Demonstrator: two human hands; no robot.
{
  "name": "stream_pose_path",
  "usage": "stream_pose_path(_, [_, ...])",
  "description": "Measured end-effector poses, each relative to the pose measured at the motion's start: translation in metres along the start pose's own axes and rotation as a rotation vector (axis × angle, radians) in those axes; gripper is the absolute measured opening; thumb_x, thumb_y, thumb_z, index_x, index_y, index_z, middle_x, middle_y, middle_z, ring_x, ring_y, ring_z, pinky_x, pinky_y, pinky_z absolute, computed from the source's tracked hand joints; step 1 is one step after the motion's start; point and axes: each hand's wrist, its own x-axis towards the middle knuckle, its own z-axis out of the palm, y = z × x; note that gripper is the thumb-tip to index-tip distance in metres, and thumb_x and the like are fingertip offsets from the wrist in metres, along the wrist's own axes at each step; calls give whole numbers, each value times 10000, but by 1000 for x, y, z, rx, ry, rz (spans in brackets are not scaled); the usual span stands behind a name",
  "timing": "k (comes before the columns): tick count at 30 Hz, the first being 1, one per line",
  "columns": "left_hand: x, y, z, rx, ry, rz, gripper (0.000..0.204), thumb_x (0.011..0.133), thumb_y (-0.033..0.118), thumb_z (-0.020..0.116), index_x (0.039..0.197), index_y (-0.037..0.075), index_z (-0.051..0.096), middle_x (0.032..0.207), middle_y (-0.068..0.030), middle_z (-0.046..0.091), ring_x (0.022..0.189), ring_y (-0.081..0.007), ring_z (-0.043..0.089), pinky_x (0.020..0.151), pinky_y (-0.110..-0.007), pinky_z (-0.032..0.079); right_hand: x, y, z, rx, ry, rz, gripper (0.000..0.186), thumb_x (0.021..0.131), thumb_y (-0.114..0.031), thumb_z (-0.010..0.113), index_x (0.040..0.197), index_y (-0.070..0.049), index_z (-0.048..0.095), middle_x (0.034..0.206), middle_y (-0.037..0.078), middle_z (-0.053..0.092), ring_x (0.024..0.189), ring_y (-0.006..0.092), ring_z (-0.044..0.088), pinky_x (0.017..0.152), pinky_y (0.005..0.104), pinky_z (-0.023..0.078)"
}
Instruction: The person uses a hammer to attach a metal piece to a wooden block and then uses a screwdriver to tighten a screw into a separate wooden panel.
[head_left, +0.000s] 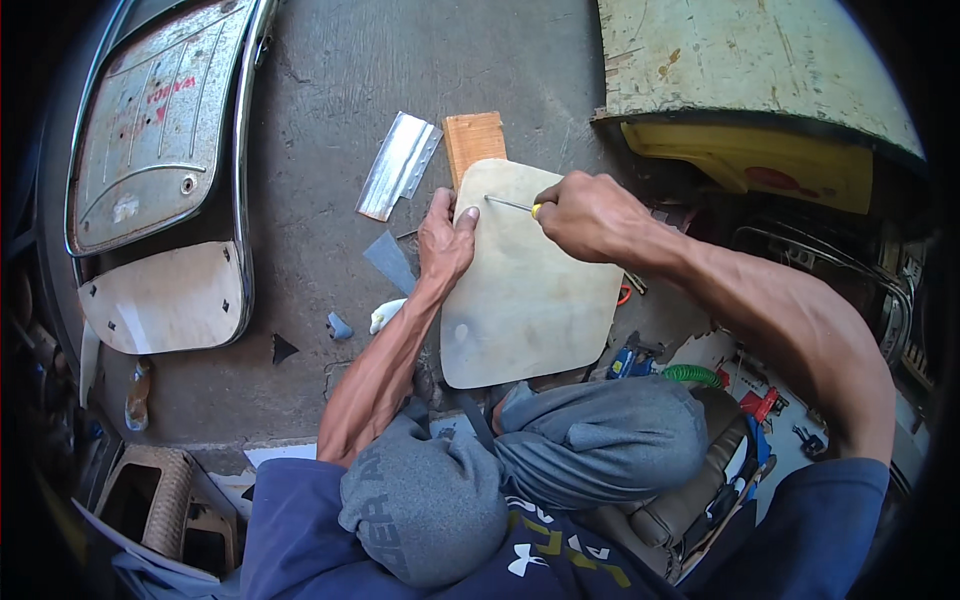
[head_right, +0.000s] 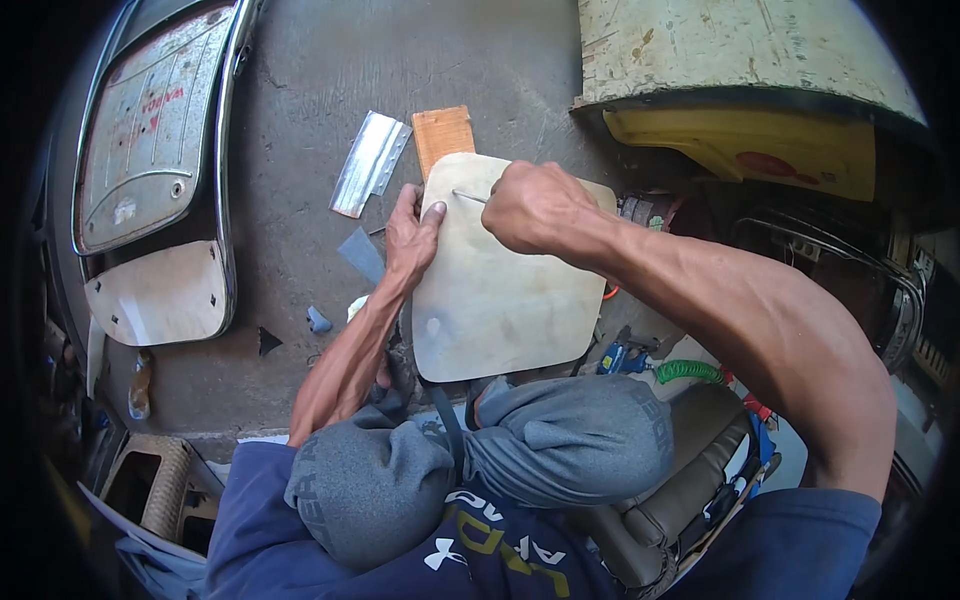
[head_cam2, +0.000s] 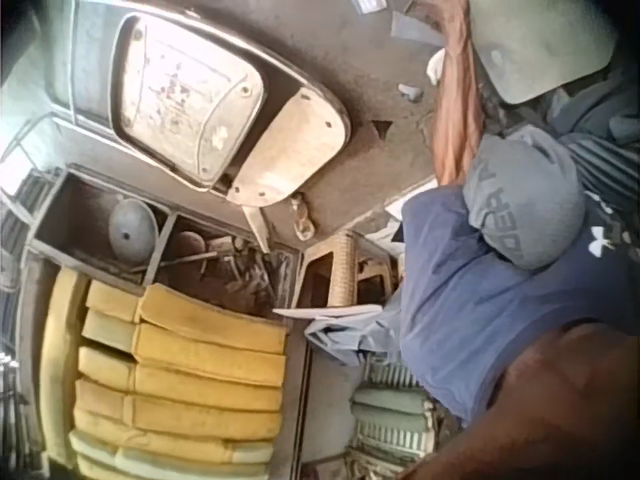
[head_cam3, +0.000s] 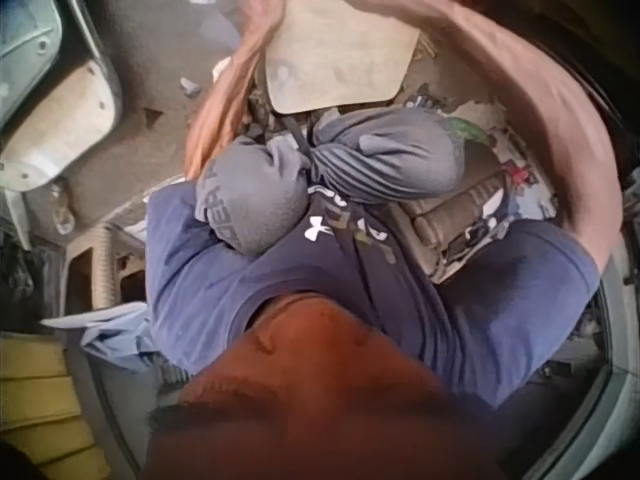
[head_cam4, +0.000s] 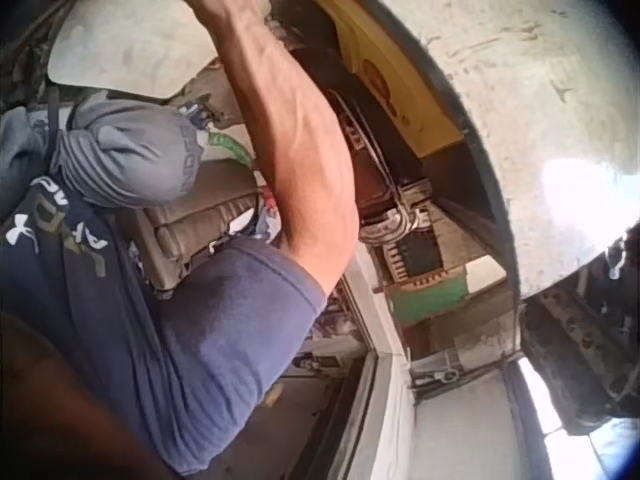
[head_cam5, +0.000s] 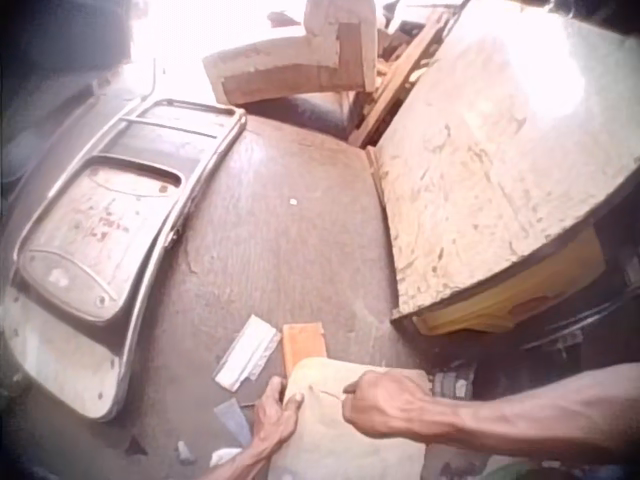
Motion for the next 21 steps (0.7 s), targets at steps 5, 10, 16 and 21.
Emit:
stream_pose_path(5, [-4, -4, -2, -48, 15, 15, 204, 923, 150, 632, 1018, -9, 549, 885, -193, 647, 827, -307, 632, 794, -420, 490, -19, -8, -3, -606, 32, -372, 396, 957, -167, 508, 1310, -44, 637, 843, 245, 704, 717, 379, 715, 627, 463, 593])
stream_pose_path(10, [-8, -2, -3, -27, 9, 29, 195, 919, 139, 630, 1017, -9, 549, 870, -196, 640, 807, -319, 628, 779, -431, 488, -23, -18, 23, -516, 147, -312, 281, 977, -192, 528, 1101, 28, 651, 733, 127, 637, 529, 178, 615, 433, 362, 474])
stream_pose_path(16, [-11, 1, -2, -35, 41, 79, 201, 933, 155, 619, 1048, 1, 560, 848, -136, 615, 798, -238, 588, 764, -396, 482, -9, 9, 15, -24, 32, 9, 245, 946, -262, 573, 932, -26, 638, 677, 82, 590, 446, 165, 465, 410, 351, 351])
stream_pose_path(21, [-24, 17, 4, -55, 15, 139, 168, 924, 126, 628, 1014, 4, 555, 914, -216, 658, 877, -389, 654, 802, -461, 490, -16, 16, 18, -491, 196, -310, 288, 928, -262, 547, 1044, -41, 690, 742, 185, 657, 562, 271, 625, 514, 452, 471])
